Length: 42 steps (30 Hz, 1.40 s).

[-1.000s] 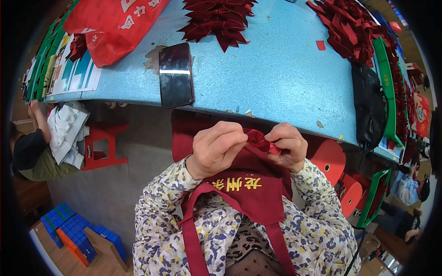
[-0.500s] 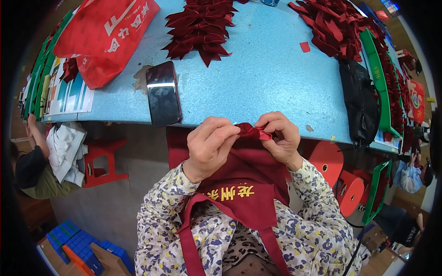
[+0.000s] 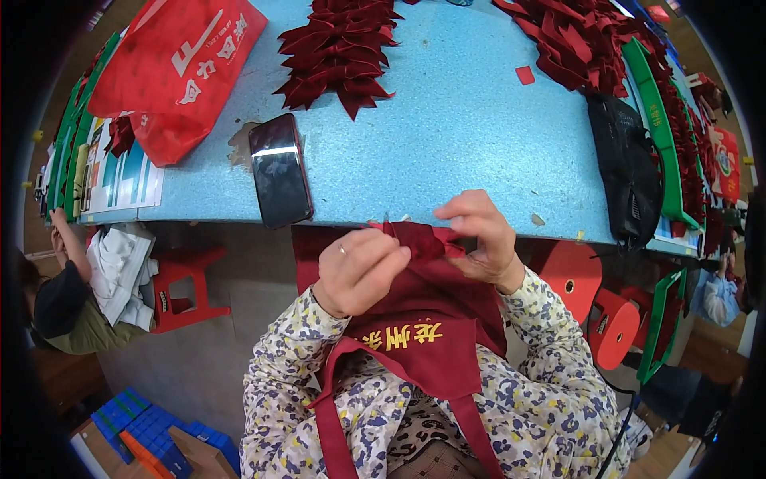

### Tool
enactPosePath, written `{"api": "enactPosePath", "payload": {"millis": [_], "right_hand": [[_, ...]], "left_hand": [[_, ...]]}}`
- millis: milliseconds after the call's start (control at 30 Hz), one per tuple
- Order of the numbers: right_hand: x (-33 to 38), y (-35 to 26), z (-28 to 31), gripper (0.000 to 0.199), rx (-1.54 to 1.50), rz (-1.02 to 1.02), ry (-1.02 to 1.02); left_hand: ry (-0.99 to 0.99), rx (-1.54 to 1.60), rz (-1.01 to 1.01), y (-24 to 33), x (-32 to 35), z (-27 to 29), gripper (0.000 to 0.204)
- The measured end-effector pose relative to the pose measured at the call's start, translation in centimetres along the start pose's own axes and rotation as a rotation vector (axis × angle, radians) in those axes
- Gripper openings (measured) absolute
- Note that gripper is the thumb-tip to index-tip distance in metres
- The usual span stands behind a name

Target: Folding and assembling small red fabric components at a factory workbench.

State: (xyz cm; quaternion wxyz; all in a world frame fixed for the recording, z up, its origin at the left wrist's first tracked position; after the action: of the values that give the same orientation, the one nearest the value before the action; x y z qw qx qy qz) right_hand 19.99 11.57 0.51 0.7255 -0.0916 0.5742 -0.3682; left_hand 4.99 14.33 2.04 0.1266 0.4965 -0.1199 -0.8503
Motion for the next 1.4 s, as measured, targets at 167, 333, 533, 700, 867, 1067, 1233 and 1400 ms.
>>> {"api": "enactPosePath", "payload": {"millis": [167, 333, 533, 700, 867, 1067, 1233, 1400], "right_hand": [[-1.6, -4.1, -3.5, 0.034, 0.166, 0.241, -0.125], [-3.9, -6.6, -7.9, 0.034, 0.109, 0.297, -0.118], [-4.0, -7.2, -14.6, 0.030, -0.142, 0.102, -0.068], [-3.8, -7.6, -19.6, 0.021, -0.334, -0.062, -0.109], [-4.0, -7.9, -21.9, 0.018, -0.420, -0.154, -0.165], [-4.8, -7.8, -21.8, 0.018, -0.421, -0.132, -0.176], [-4.9, -7.9, -21.3, 0.016, -0.425, -0.152, -0.201], [-5.4, -7.9, -20.9, 0.015, -0.432, -0.132, -0.226]], "left_hand": [[-0.039, -0.011, -0.152, 1.6, 1.1, 4.4, 0.027], [0.102, -0.061, -0.050, 1.0, 2.9, 9.9, 0.029], [0.182, -0.187, 0.095, 1.1, 6.3, 15.6, 0.029], [0.313, -0.191, 0.253, 0.4, 9.1, 20.1, 0.026], [0.368, -0.163, 0.299, 0.2, 10.0, 22.0, 0.025], [0.417, -0.065, 0.414, -0.7, 10.3, 21.9, 0.023], [0.309, -0.105, 0.431, -0.8, 9.2, 21.8, 0.022], [0.257, -0.154, 0.279, -0.3, 8.0, 21.6, 0.022]]}}
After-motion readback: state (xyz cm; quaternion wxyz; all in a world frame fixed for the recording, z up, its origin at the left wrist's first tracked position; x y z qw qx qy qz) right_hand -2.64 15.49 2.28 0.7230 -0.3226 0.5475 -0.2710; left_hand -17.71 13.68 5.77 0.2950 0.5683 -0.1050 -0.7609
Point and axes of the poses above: each hand's wrist, its own x-axis away from the middle knuckle, its own z-axis out of the back of the hand, y = z × x, the point moved 9 cm from there along -x, towards the middle knuckle
